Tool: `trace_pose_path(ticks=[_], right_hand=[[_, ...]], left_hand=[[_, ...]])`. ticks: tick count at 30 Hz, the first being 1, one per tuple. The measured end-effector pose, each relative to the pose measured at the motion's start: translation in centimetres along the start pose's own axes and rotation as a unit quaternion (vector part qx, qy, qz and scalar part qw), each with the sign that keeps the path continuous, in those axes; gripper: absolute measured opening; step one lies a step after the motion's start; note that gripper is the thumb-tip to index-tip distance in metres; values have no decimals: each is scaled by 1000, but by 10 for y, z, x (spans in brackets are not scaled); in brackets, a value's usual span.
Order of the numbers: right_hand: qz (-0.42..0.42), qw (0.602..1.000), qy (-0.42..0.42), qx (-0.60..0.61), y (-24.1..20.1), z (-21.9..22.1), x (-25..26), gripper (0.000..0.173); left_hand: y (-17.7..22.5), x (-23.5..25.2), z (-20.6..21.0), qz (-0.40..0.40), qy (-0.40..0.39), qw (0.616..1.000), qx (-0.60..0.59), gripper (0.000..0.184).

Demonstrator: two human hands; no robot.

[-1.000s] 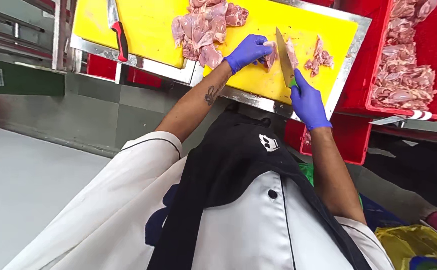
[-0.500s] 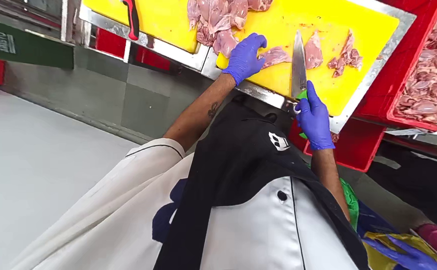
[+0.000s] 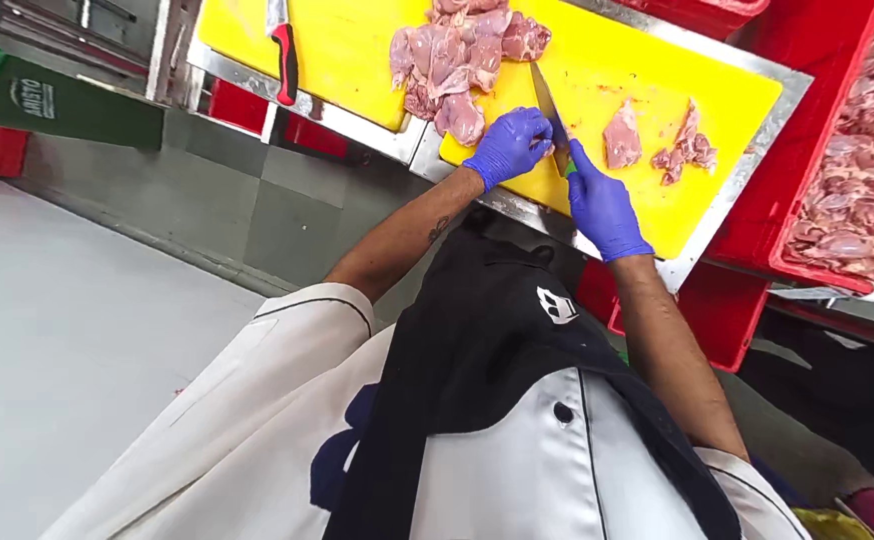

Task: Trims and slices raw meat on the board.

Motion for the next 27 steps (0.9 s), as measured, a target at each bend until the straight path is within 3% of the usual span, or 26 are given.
trace_pose_path(ticks=[5,9,12,18,22,24,27], right_hand=[[4,999,27,-20,-8,-22,-35,53],[10,992,-32,-121,-23,-15,-87,52],[27,989,-53,-138,-18,-4,-90,53],[1,1000,-4,-27,-30,27,-4,54],[-12,999,2,49,-18,0,-18,52],[5,995,21,98,-8,-19,-38,51],[31,981,62,181,8,-45,-61,51]], left_hand=[[-23,-10,-24,-80,95,986,-112,16],[-13,-28,-11,-2,34,999,-12,17],[-11,-31,-3,5,35,999,39,18],[-10,-32,-5,6,24,999,33,21],[-12,-22,-13,-41,-60,996,60,50],[-22,-5,-20,-99,-109,986,72,44],[-47,28,-38,-166,-95,981,30,42]])
Point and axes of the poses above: each hand's wrist, its own x-axis towards the middle knuckle, its own z-axis out of the palm, y = z × x, the point moved 5 cm from there along x, towards the middle knuckle, and after that the axes turned 11 degrees about x, right-handed, at the moved point
